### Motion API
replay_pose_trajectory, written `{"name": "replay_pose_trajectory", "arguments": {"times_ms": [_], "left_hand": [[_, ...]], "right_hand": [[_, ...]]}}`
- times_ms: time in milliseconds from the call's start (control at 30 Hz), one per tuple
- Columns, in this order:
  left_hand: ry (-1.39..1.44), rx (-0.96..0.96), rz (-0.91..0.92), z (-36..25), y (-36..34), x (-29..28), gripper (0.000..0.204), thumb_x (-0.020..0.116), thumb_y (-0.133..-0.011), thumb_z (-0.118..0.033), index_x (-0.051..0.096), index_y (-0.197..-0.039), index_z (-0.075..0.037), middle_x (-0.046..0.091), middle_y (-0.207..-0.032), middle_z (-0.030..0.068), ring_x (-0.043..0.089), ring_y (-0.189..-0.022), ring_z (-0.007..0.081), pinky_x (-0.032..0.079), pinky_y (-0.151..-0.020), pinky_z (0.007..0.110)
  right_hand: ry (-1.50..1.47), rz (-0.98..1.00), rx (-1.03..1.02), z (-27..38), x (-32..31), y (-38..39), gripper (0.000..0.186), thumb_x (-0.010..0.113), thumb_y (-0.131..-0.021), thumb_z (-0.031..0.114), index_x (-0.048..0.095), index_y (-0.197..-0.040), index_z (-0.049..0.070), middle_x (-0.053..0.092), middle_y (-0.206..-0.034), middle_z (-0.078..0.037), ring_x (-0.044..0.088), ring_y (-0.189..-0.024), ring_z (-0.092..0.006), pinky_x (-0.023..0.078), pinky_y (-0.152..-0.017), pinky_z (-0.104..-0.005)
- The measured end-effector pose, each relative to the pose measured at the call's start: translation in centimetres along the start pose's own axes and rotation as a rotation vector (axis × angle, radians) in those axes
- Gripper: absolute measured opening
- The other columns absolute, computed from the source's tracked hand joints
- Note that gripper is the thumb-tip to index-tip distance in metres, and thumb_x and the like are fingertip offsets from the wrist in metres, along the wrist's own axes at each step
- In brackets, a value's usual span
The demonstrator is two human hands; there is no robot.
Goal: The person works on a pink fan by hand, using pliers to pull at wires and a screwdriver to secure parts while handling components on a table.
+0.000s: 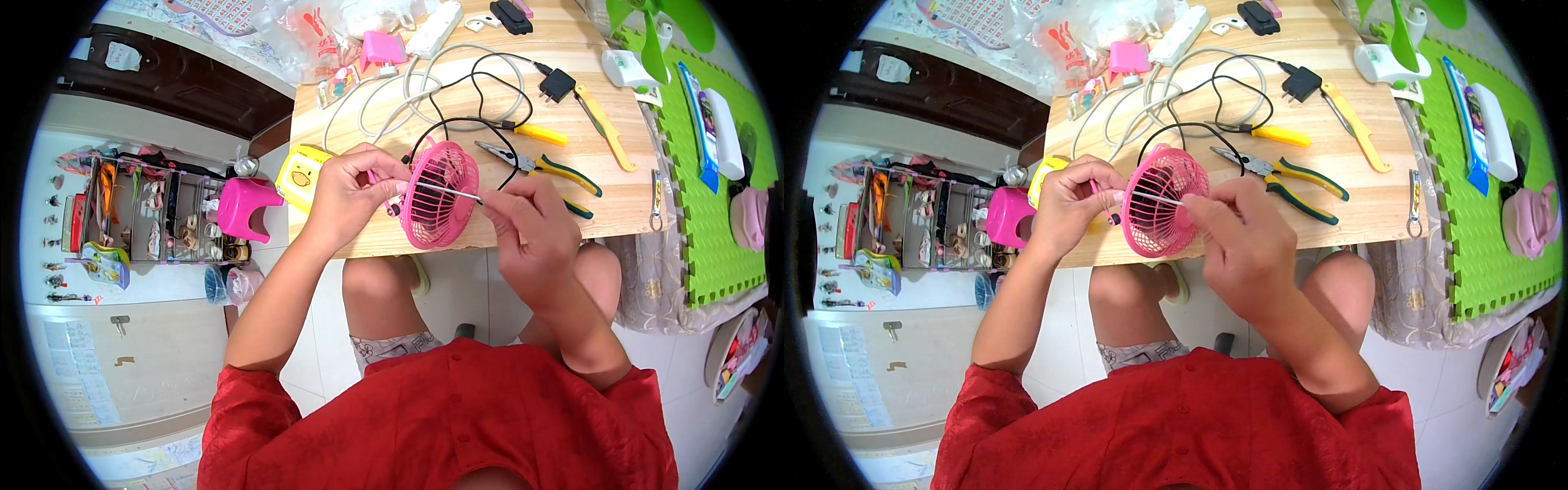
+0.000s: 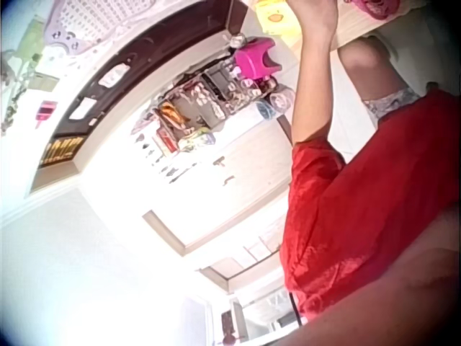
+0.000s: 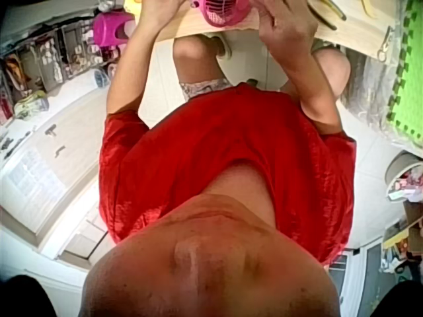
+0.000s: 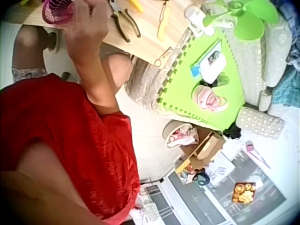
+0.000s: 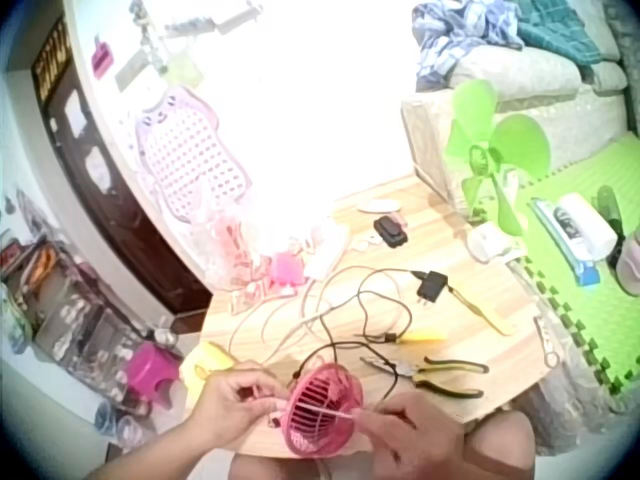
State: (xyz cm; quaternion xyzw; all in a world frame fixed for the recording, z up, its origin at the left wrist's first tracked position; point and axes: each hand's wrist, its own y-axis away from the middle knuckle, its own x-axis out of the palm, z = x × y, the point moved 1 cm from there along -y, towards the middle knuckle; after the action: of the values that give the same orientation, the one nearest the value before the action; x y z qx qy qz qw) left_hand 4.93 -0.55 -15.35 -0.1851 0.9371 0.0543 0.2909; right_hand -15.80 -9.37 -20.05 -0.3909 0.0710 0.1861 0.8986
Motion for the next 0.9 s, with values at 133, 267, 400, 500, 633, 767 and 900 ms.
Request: {"name": "replay_pose_trajectory", "arguments": {"times_ms": [133,267,400,500,633,767,900], "left_hand": [[-0.010,-0.009,0.015,0.0,0.0,0.0,0.011,0.069,-0.076,0.005,0.066,-0.086,0.002,0.061,-0.086,0.0044,0.057,-0.072,0.0081,0.048,-0.064,0.022],[-0.012,-0.048,0.022,-0.2,0.1,0.0,0.011,0.069,-0.077,0.004,0.066,-0.087,0.001,0.062,-0.083,0.0031,0.056,-0.071,0.0072,0.047,-0.064,0.021],[0.021,-0.061,0.025,-0.2,0.1,0.1,0.011,0.068,-0.078,0.004,0.064,-0.088,0.000,0.063,-0.081,0.0017,0.056,-0.070,0.0061,0.047,-0.064,0.021],[0.035,-0.074,0.030,-0.2,0.1,0.1,0.011,0.068,-0.079,0.004,0.064,-0.088,0.000,0.063,-0.080,0.0015,0.056,-0.070,0.0059,0.046,-0.064,0.020],[0.018,-0.047,-0.008,-0.2,0.3,0.3,0.011,0.067,-0.078,0.005,0.064,-0.087,0.000,0.061,-0.081,0.0014,0.055,-0.070,0.0061,0.046,-0.063,0.020],[-0.039,0.033,-0.035,-0.6,0.4,0.8,0.010,0.067,-0.078,0.006,0.064,-0.086,0.001,0.060,-0.081,0.0019,0.054,-0.070,0.0065,0.045,-0.063,0.020],[-0.059,0.020,-0.052,-0.7,0.5,0.7,0.010,0.067,-0.077,0.007,0.064,-0.085,0.001,0.059,-0.082,0.0028,0.054,-0.070,0.0069,0.045,-0.062,0.020]], "right_hand": [[-0.012,0.019,-0.050,0.5,0.1,0.2,0.030,0.063,-0.062,-0.008,0.067,-0.089,0.006,0.056,-0.080,-0.008,0.057,-0.066,-0.0232,0.046,-0.055,-0.0325],[-0.058,0.011,-0.073,-0.2,0.5,0.3,0.029,0.061,-0.062,-0.009,0.067,-0.087,0.006,0.056,-0.081,-0.008,0.057,-0.068,-0.0235,0.047,-0.056,-0.0323],[-0.067,0.054,-0.168,-0.6,0.3,0.0,0.026,0.061,-0.063,-0.007,0.065,-0.086,0.005,0.057,-0.082,-0.009,0.057,-0.070,-0.0248,0.047,-0.057,-0.0331],[-0.024,0.044,-0.232,-0.7,0.2,-0.5,0.026,0.062,-0.064,-0.005,0.062,-0.088,0.004,0.055,-0.080,-0.009,0.056,-0.068,-0.0258,0.046,-0.056,-0.0347],[-0.008,0.030,-0.199,-0.7,0.4,-0.5,0.022,0.063,-0.068,-0.003,0.059,-0.088,0.004,0.053,-0.077,-0.009,0.055,-0.066,-0.0256,0.044,-0.053,-0.0352],[0.060,0.094,-0.169,-0.1,-0.4,-1.1,0.015,0.065,-0.074,0.003,0.056,-0.085,0.005,0.052,-0.075,-0.008,0.055,-0.063,-0.0249,0.042,-0.051,-0.0342],[0.010,0.156,-0.017,0.3,-0.5,-1.2,0.014,0.067,-0.077,0.007,0.055,-0.085,0.005,0.056,-0.075,-0.011,0.058,-0.064,-0.0271,0.043,-0.052,-0.0357]]}}
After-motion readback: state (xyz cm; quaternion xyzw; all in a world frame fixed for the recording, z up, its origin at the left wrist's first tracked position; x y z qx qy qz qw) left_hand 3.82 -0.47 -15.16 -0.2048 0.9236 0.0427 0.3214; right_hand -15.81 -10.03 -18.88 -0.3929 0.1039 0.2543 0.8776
